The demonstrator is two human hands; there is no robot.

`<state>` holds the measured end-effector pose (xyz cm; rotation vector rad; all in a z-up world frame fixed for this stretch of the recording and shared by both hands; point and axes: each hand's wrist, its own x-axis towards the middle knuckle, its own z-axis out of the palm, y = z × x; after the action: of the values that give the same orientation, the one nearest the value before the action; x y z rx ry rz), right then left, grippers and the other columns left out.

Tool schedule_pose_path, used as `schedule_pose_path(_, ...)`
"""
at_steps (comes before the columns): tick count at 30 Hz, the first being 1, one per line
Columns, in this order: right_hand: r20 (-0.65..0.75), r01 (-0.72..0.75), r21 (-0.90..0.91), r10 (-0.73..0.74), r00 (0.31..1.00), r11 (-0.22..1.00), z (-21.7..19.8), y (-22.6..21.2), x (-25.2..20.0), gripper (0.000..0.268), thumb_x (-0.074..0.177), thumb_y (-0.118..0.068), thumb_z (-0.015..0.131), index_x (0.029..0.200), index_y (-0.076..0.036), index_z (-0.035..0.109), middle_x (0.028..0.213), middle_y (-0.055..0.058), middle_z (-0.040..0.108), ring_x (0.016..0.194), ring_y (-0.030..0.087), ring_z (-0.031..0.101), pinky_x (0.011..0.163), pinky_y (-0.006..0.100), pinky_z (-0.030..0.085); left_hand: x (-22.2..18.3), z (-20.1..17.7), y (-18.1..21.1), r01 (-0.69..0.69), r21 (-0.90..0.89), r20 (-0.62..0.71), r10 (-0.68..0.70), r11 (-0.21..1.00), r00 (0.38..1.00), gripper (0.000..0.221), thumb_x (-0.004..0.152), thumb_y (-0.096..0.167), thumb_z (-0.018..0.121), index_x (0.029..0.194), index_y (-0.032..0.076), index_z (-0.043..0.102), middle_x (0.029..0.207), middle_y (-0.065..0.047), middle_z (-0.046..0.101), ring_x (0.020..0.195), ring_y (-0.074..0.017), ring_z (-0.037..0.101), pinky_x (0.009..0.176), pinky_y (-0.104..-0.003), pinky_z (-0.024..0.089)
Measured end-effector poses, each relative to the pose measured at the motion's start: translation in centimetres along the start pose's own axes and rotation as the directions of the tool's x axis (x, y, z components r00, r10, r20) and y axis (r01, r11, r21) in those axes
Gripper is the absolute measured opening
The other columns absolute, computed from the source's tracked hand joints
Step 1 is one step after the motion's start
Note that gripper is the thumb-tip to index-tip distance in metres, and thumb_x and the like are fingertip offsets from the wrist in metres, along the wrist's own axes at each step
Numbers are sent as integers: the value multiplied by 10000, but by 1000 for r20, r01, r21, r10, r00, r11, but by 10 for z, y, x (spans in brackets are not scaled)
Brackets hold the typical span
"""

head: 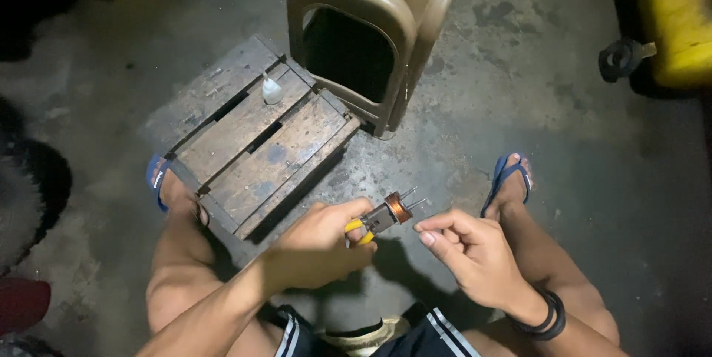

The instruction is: Winding thin copper wire around a small metal core and securing it with adhesive

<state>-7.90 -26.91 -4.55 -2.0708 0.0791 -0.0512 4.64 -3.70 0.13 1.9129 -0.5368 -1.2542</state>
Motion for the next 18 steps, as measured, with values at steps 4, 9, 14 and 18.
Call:
schedule_pose_path(4, -21, 84, -72, -86, 996, 994, -3, -10, 1, 130, 921, -195, 711, 926, -77, 767, 501, -60, 413, 475, 78, 374, 502, 250, 347, 3, 1, 2, 51, -28, 11, -51, 998, 999, 138, 919, 235, 617, 931, 140, 518, 699, 4, 532, 511, -161, 550, 489, -322, 459)
schedule_pose_path(9, 20, 293, -288, -300, 954, 912, -7, -20, 4, 131, 935, -201, 670, 901, -103, 750, 612, -5, 622, 457, 113, 475, 470, 269, 375, 6, 4, -11, -42, 141, -45, 48, 989, 998, 231, 927, 359, 627, 921, 177, 484, 660, -6, 516, 621, -204, 442, 611, -354, 374)
schedule_pose_path(14, 245, 594, -603, -585, 773, 533, -18, -35, 12, 118, 977, -106, 640, 860, -92, 628, 602, 33, 406, 479, 194, 362, 469, 335, 286, 6, 3, -17, -184, 243, 54, 176, 952, 983, 211, 1018, 290, 502, 923, 118, 425, 521, -39, 448, 473, -234, 346, 490, -420, 281)
schedule_pose_path(18, 346, 657, -673, -640, 686, 340, -20, -43, 16, 152, 988, -23, 594, 867, -77, 669, 584, 16, 335, 491, 154, 294, 468, 317, 241, 13, 14, -45, -399, 379, 48, 413, 835, 910, 182, 1066, 235, 460, 922, 139, 517, 548, 46, 476, 397, -124, 395, 352, -313, 362)
